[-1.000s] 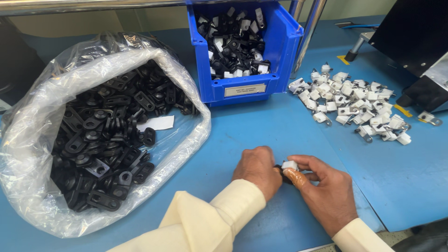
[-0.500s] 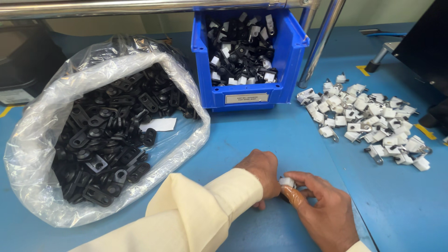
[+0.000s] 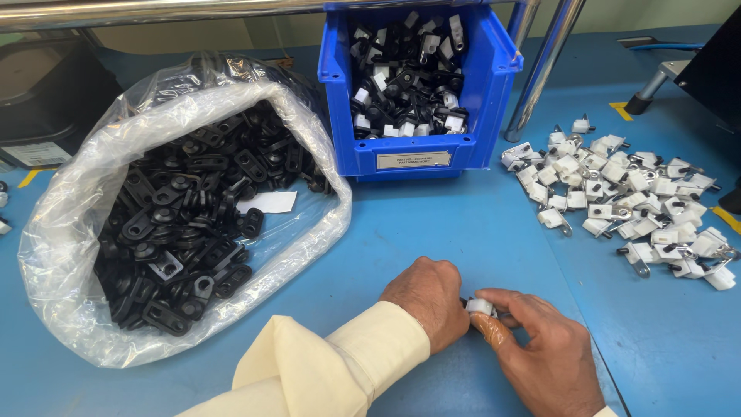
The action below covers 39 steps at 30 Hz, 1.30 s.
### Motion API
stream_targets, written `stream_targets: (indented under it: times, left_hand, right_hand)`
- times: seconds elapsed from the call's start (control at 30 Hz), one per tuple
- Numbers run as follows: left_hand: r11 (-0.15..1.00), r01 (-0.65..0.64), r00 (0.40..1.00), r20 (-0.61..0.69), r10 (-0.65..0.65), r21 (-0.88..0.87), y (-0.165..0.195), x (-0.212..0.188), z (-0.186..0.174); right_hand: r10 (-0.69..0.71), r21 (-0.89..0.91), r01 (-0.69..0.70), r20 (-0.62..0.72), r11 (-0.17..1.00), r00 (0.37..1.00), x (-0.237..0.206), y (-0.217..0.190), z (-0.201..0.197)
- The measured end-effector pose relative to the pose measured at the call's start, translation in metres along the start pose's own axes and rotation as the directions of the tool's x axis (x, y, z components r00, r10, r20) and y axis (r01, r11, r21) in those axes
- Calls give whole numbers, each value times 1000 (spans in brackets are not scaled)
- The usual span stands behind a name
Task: The person repeatedly picks a black plastic clip from a bag and a white plastic component from a pile, then presses them together to form an assembled unit. The assembled units are placed on the table to the right. The process is repeated continuously throughout the clip.
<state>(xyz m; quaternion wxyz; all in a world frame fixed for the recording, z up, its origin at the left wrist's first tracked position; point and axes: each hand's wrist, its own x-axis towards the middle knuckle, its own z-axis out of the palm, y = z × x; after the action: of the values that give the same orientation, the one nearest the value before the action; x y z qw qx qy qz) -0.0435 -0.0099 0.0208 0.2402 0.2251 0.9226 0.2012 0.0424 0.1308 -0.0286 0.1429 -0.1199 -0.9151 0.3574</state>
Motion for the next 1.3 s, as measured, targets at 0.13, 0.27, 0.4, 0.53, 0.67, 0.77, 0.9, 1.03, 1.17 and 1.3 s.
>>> stream_targets:
  times: [0.13,0.27,0.4,0.53,0.67,0.77,0.9,1.03,1.17,1.3]
  left_hand:
    - [999,-2,1000,27,1,34,4,-3,-5]
    - [980,175,964,218,-152,-92,11,-2,-17]
    - [983,180,953,251,-167,-30,16,-3,-22]
    - [992,120,961,257,-106,-39,15,1,-23]
    - [974,172,952,279,-126,-150,8,6,-23]
    - [949,201,953,272,-132,-245,3,7,-20]
    - [929,241,956,232,-178,-281,2,5,-15]
    - [975,169,980,130,-150,-145,5,0,-11]
    - [995,77,993,-98,-69,71,15,-7,0]
    - [994,67,991,-118,-57,84,18,-10,8]
  right_hand:
    - [-9,-35,10,18,999,1000,0,-7,0]
    - [68,-98,-65,32,993,997,2,-10,1]
    - [133,80,-135,27,988,991,4,-8,1]
    - [116,42,-117,29,992,993,4,-7,2]
    - [-51,-141,62,79,988,996,5,-8,-1]
    - [93,18,-95,81,995,992,11,-11,1]
    - [60,-5,-60,78,998,995,10,-12,3]
    - [-196,-72,200,65,977,978,8,-6,0]
    - [-289,-89,300,121,950,950,13,-2,-6]
    - [-63,-105,85,202,991,977,23,-7,-10]
